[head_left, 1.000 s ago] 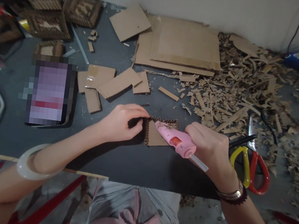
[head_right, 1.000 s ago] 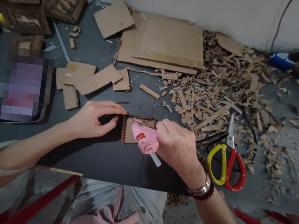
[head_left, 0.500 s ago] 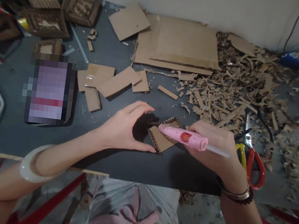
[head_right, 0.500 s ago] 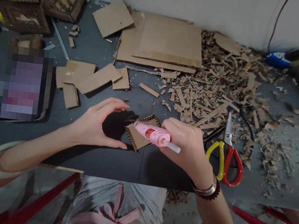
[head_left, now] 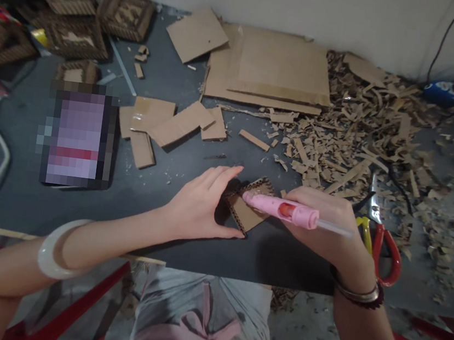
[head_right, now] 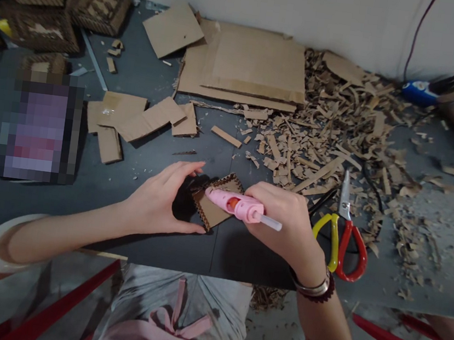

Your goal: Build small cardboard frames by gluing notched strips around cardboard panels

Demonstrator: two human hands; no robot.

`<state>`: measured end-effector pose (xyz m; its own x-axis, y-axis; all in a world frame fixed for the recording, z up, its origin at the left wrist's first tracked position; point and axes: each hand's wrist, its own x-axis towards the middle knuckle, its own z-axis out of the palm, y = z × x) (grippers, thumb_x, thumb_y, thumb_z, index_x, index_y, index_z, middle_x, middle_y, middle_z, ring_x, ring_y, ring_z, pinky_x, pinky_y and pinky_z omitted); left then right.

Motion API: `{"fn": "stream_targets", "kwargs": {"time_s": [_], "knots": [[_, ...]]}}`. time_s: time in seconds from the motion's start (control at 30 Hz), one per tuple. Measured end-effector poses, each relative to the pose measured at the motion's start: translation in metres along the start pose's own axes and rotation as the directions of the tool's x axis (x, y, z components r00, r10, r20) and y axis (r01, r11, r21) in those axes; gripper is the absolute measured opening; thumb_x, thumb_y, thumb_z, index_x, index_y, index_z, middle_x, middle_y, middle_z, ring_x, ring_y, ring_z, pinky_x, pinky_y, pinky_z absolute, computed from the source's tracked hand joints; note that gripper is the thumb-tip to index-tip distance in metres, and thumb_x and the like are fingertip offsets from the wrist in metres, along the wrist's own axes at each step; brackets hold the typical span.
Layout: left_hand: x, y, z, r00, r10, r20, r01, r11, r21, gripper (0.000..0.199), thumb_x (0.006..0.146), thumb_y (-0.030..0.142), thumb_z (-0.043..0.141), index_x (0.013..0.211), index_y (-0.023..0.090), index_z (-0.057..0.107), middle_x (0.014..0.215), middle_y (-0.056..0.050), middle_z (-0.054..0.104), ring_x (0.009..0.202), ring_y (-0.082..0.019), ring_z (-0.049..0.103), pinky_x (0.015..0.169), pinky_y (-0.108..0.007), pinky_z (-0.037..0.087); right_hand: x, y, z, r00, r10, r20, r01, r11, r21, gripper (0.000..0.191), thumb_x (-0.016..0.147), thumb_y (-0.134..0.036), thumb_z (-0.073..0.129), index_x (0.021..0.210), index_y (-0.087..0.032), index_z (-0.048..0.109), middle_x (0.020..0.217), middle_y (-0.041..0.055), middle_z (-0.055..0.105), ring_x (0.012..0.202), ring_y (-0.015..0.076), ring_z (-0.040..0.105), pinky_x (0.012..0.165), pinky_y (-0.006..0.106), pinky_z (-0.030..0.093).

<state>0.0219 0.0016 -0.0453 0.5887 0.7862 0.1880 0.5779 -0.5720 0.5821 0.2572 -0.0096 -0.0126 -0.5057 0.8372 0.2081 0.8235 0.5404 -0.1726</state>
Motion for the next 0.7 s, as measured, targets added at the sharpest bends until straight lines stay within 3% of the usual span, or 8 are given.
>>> {"fn": "stream_targets", "kwargs": {"time_s": [0.4, 0.7], "knots": [[0.0008, -0.0016, 0.0001, 1.000, -0.014, 0.015, 0.014, 1.000, -0.009, 0.087, 0.065, 0.054, 0.071, 0.131, 0.016, 0.031, 0.109, -0.012, 0.059, 0.102, -0.028, 0.057, 0.088, -0.042, 0.048, -0.0011, 0.0000, 0.0028, 0.998, 0.050, -0.024, -0.050, 0.999, 0.005, 0.024, 0.083, -0.028, 0.051, 0.062, -0.018, 0.052, 0.056, -0.0019, 0.054, 0.050, 0.0089, 0.049, 0.046, 0.022, 0.028], [0.0036, -0.0023, -0.0011, 0.998, -0.054, 0.043, 0.054, 0.999, -0.002, 0.087, 0.062, 0.055, 0.072, 0.126, 0.008, 0.037, 0.106, -0.015, 0.059, 0.100, -0.029, 0.055, 0.086, -0.043, 0.048, 0.0021, -0.0031, -0.0012, 0.998, 0.020, -0.067, -0.029, 0.992, -0.126, 0.031, 0.082, -0.032, 0.052, 0.055, -0.018, 0.044, 0.050, -0.0033, 0.046, 0.044, 0.0073, 0.042, 0.043, 0.021, 0.025]]}}
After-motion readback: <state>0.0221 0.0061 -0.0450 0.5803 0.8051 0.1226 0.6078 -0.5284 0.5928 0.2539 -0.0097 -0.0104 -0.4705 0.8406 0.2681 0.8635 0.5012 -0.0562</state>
